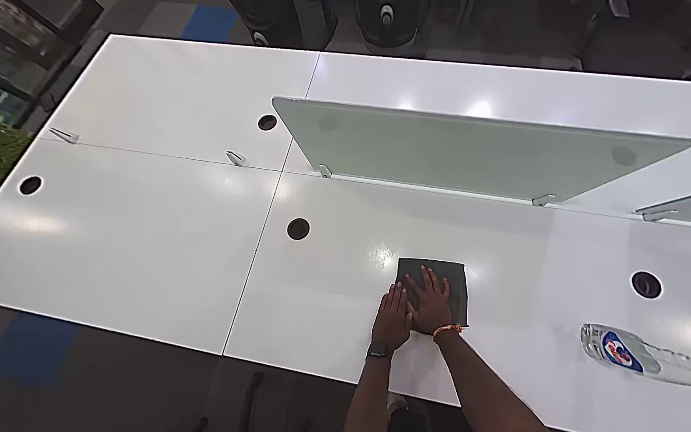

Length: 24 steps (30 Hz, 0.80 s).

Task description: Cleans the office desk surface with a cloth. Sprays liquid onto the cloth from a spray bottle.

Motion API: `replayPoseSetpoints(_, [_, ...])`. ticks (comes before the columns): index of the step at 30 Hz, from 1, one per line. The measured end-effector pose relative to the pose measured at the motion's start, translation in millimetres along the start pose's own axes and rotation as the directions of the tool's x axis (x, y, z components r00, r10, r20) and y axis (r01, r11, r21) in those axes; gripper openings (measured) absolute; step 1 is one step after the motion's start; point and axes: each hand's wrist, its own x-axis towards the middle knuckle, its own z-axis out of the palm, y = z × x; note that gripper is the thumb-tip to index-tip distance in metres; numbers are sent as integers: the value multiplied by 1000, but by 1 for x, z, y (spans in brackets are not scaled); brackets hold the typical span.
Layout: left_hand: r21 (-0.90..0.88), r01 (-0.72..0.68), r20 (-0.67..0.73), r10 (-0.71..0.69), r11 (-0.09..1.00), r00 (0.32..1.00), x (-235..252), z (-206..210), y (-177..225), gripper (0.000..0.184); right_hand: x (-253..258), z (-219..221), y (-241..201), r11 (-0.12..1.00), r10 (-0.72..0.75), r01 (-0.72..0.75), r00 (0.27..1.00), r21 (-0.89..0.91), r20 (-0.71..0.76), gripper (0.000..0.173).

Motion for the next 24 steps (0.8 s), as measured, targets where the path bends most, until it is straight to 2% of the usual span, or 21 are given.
replayPoseSetpoints(6, [61, 51, -40, -49, 997, 998, -1, 0, 2, 74, 63, -13, 5, 999, -44, 44, 999, 3, 10, 69])
replayPoseSetpoints(13, [155, 75, 38, -81, 985, 996, 1, -2, 6, 69, 137, -27, 5, 1000, -22, 23, 999, 18, -33, 66])
replayPoseSetpoints(18, [142, 75, 36, -81, 987, 996, -2, -3, 7, 68, 197, -38, 1, 999, 36, -34, 997, 30, -75, 62])
replayPoseSetpoints(24, [112, 83, 44, -88, 990, 995, 1, -3, 6, 67, 256, -43, 1, 999, 23, -17, 991, 50, -133, 60])
